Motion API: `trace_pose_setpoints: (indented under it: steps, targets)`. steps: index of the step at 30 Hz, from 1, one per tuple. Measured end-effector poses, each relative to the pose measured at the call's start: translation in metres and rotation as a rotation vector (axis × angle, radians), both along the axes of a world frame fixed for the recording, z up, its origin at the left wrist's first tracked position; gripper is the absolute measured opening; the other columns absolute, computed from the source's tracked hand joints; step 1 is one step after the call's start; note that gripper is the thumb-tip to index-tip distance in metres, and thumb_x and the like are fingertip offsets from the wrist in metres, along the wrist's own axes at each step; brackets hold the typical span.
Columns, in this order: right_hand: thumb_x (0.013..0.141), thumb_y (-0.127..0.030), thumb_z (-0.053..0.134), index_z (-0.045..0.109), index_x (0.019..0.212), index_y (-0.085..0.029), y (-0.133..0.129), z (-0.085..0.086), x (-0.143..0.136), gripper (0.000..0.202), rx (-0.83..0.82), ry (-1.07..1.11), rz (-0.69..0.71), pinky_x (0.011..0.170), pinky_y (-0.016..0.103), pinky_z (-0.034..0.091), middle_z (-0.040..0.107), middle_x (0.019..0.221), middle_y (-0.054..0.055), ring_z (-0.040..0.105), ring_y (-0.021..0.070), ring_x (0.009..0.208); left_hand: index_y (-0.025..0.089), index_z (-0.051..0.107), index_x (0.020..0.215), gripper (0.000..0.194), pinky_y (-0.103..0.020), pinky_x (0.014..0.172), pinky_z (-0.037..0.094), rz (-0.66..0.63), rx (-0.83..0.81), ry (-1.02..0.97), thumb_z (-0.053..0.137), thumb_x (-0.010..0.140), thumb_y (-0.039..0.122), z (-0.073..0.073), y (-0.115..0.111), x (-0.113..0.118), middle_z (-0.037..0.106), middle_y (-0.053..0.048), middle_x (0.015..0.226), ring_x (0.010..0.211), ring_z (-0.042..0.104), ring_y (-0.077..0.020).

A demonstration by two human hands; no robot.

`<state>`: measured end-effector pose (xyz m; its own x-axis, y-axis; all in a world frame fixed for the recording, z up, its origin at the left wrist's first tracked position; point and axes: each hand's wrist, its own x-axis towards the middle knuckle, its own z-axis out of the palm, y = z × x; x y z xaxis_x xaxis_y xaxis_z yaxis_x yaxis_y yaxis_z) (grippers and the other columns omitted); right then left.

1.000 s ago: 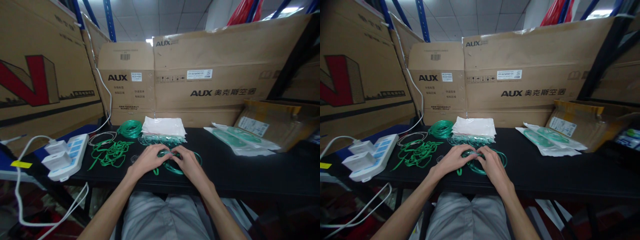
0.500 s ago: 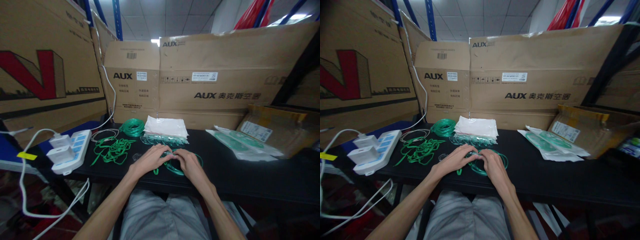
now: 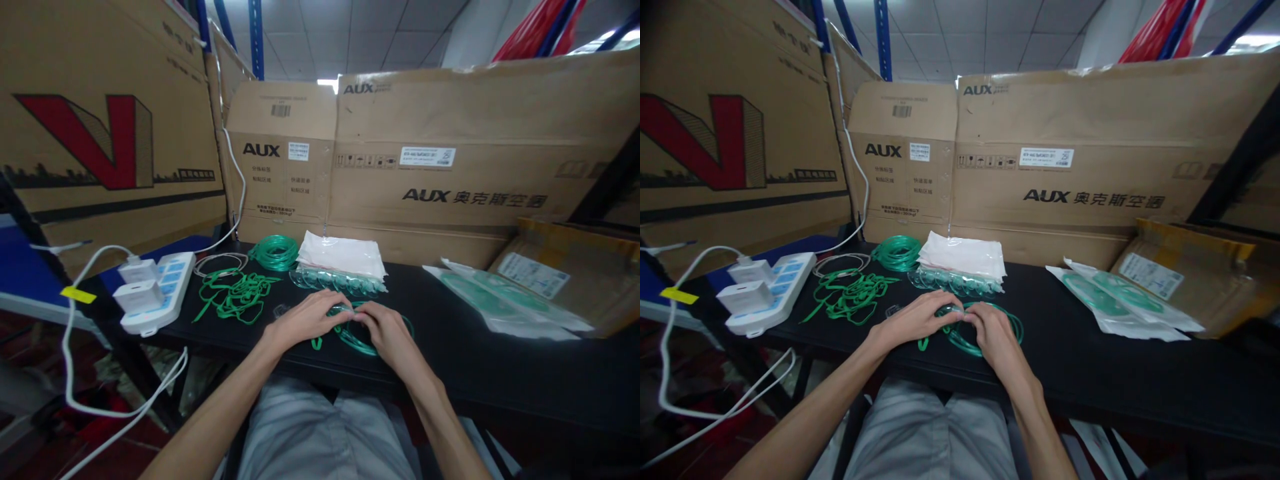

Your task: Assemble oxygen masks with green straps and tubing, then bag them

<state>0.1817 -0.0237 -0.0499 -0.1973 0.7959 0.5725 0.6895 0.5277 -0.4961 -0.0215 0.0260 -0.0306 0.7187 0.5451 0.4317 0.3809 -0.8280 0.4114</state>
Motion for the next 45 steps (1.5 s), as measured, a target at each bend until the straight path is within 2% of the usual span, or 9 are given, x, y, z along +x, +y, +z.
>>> trace_pose_setpoints:
  steps: [11,19,25,30,33,36,39,42,45]
  targets:
    - [0.092,-0.015,0.048,0.053,0.08,-0.024,0.0,-0.001,-0.001,0.016,0.027,-0.055,-0.037,0.076,0.033,0.044,0.061,0.082,0.005,0.056,0.0232,0.083,0.022,0.067,0.112,0.026,-0.029,0.097,0.043,0.046,-0.04,-0.002,0.051,0.102,0.04,0.001,-0.001,0.006,0.072,-0.003,0.112,0.109,0.065,-0.0209]
    - [0.098,-0.017,0.04,0.061,0.071,-0.022,0.004,-0.006,0.007,0.034,0.012,-0.105,-0.074,0.065,0.031,0.041,0.058,0.066,0.003,0.055,0.0209,0.067,0.021,0.065,0.109,0.022,-0.029,0.102,0.043,0.05,0.041,-0.099,0.058,0.098,0.04,0.004,0.005,-0.008,0.068,-0.004,0.112,0.115,0.06,-0.0205]
    - [0.093,-0.021,0.057,0.074,0.091,-0.019,0.007,-0.008,0.002,0.017,-0.008,-0.101,-0.108,0.082,0.033,0.049,0.071,0.095,0.009,0.067,0.0242,0.09,0.022,0.067,0.103,0.02,-0.027,0.095,0.046,0.186,0.027,-0.16,0.052,0.1,0.033,0.009,0.006,-0.006,0.073,-0.002,0.105,0.103,0.067,-0.019]
    - [0.091,-0.029,0.064,0.077,0.1,-0.019,-0.002,0.006,0.009,0.019,-0.024,-0.089,-0.158,0.083,0.032,0.051,0.072,0.106,0.009,0.069,0.0232,0.09,0.023,0.071,0.104,0.022,-0.029,0.092,0.048,0.199,0.03,-0.106,0.053,0.099,0.035,0.003,0.003,0.0,0.074,-0.002,0.105,0.102,0.069,-0.0211]
    - [0.094,-0.036,0.061,0.074,0.11,-0.018,-0.008,0.016,0.027,0.027,-0.032,-0.116,-0.288,0.087,0.035,0.05,0.07,0.108,0.01,0.067,0.0261,0.097,0.024,0.07,0.108,0.026,-0.03,0.094,0.048,0.215,0.034,-0.105,0.051,0.1,0.039,0.003,0.001,0.0,0.074,-0.002,0.108,0.106,0.068,-0.0216]
    - [0.093,-0.041,0.061,0.068,0.124,-0.016,-0.011,0.018,0.043,0.041,-0.161,-0.285,-0.574,0.089,0.044,0.049,0.066,0.113,0.016,0.061,0.0348,0.109,0.024,0.071,0.106,0.029,-0.03,0.095,0.047,0.231,0.048,-0.103,0.051,0.1,0.043,0.004,0.0,0.0,0.075,-0.003,0.108,0.106,0.068,-0.022]
    - [0.091,-0.044,0.062,0.068,0.117,-0.01,-0.009,0.01,0.049,0.044,-0.272,-0.359,-0.682,0.081,0.048,0.049,0.065,0.108,0.023,0.06,0.0425,0.108,0.023,0.072,0.105,0.031,-0.03,0.094,0.047,0.237,0.072,-0.088,0.05,0.101,0.045,0.003,0.0,0.001,0.075,-0.003,0.107,0.105,0.068,-0.0218]
    - [0.091,-0.033,0.06,0.068,0.098,-0.014,-0.004,0.003,0.048,0.022,-0.301,-0.369,-0.627,0.076,0.04,0.048,0.067,0.1,0.017,0.064,0.0348,0.1,0.022,0.073,0.102,0.032,-0.029,0.091,0.048,0.234,0.075,-0.077,0.051,0.1,0.046,0.002,0.001,0.001,0.075,-0.004,0.106,0.104,0.069,-0.0217]
    - [0.086,-0.022,0.061,0.065,0.094,-0.018,0.002,0.001,0.046,0.01,-0.311,-0.372,-0.572,0.07,0.032,0.045,0.068,0.09,0.01,0.067,0.0259,0.087,0.023,0.073,0.102,0.034,-0.028,0.09,0.048,0.226,0.072,-0.073,0.05,0.101,0.048,0.001,0.002,0.001,0.075,-0.003,0.104,0.102,0.069,-0.0213]
